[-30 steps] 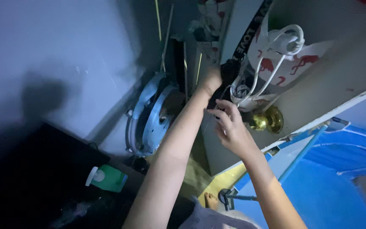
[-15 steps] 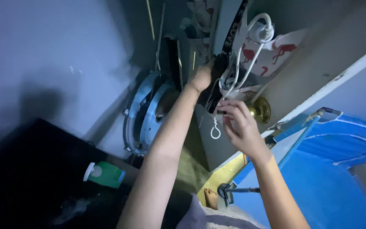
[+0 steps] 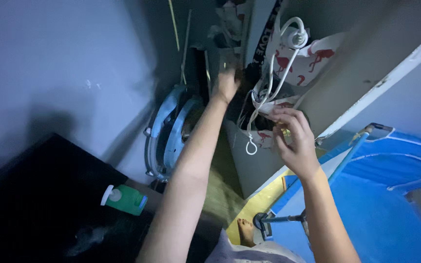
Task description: The person hangs a pink comb on a wall hook, then moves to a desk to pick up a small container and a plastic box. They walk to a different area to retrieve a pack of wipes, open it, and return to the desk. The person uses a wipe to clean the desk surface and the monitor.
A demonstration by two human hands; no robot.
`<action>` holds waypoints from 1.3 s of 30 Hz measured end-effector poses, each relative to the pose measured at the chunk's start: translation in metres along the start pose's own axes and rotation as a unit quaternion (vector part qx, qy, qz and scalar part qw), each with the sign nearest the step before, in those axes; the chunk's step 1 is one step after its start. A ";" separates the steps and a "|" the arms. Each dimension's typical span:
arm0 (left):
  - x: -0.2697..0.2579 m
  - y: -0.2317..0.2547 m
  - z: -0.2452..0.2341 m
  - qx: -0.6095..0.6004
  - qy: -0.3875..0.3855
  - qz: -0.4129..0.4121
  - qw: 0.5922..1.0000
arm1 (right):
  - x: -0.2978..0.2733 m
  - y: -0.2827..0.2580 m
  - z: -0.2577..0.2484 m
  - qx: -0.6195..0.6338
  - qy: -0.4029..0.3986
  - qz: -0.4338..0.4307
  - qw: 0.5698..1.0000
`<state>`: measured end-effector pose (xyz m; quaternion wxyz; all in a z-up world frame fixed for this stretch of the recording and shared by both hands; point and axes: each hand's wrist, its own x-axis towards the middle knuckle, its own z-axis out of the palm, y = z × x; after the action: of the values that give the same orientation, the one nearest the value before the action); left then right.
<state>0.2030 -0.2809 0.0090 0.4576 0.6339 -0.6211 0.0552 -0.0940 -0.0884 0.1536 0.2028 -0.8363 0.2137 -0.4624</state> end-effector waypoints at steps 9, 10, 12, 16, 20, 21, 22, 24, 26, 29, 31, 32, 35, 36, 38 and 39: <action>0.024 -0.022 0.013 0.115 -0.166 0.051 0.978 | 0.007 0.007 0.003 -0.008 -0.012 0.004 1.000; 0.017 -0.034 0.024 0.111 -0.168 0.037 0.979 | 0.008 0.008 0.002 -0.013 -0.019 -0.001 1.000; 0.017 -0.051 0.041 0.104 -0.169 0.017 0.980 | 0.014 0.011 0.002 -0.014 -0.024 -0.007 1.000; 0.008 -0.067 0.067 0.096 -0.182 -0.014 0.979 | 0.015 0.013 0.006 0.004 -0.033 0.002 0.999; 0.001 -0.064 0.078 -0.021 -0.152 -0.066 0.986 | 0.018 0.014 0.002 0.000 -0.022 0.005 1.000; -0.001 -0.061 0.077 -0.071 -0.138 -0.088 0.984 | 0.016 0.015 -0.001 -0.021 -0.007 0.005 1.000; -0.003 -0.057 0.073 -0.050 -0.161 -0.093 0.981 | 0.012 0.016 -0.006 -0.042 0.008 0.006 0.999; -0.003 -0.046 0.057 -0.007 -0.203 -0.102 0.974 | 0.007 0.022 -0.014 -0.117 0.078 -0.021 0.990; -0.019 -0.029 0.045 0.095 -0.113 -0.093 0.985 | -0.001 0.030 -0.019 -0.188 0.191 -0.025 0.963; -0.043 0.001 0.010 0.028 0.088 -0.063 0.994 | -0.009 0.045 -0.023 -0.170 0.282 -0.030 0.944; -0.060 0.026 -0.014 -0.083 0.191 -0.058 0.976 | -0.010 0.054 -0.019 -0.137 0.293 -0.021 0.946; -0.073 0.045 -0.027 -0.134 0.215 -0.066 0.965 | -0.013 0.057 -0.019 -0.125 0.289 -0.023 0.949; -0.120 0.103 -0.061 -0.243 0.244 -0.100 0.933 | -0.024 0.078 -0.018 -0.076 0.270 -0.022 0.960; -0.136 0.121 -0.069 -0.273 0.246 -0.112 0.923 | -0.027 0.092 -0.020 -0.052 0.273 -0.012 0.961; -0.164 0.149 -0.081 -0.311 0.244 -0.094 0.914 | -0.035 0.135 -0.022 0.011 0.275 0.011 0.961; -0.176 0.160 -0.087 -0.278 0.249 -0.084 0.924 | -0.034 0.162 -0.023 0.057 0.270 0.040 0.960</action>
<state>0.0731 -0.0644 0.0282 0.7586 0.4967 -0.4217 -0.0027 -0.1575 -0.2071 0.0540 0.2038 -0.6582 0.2670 -0.6737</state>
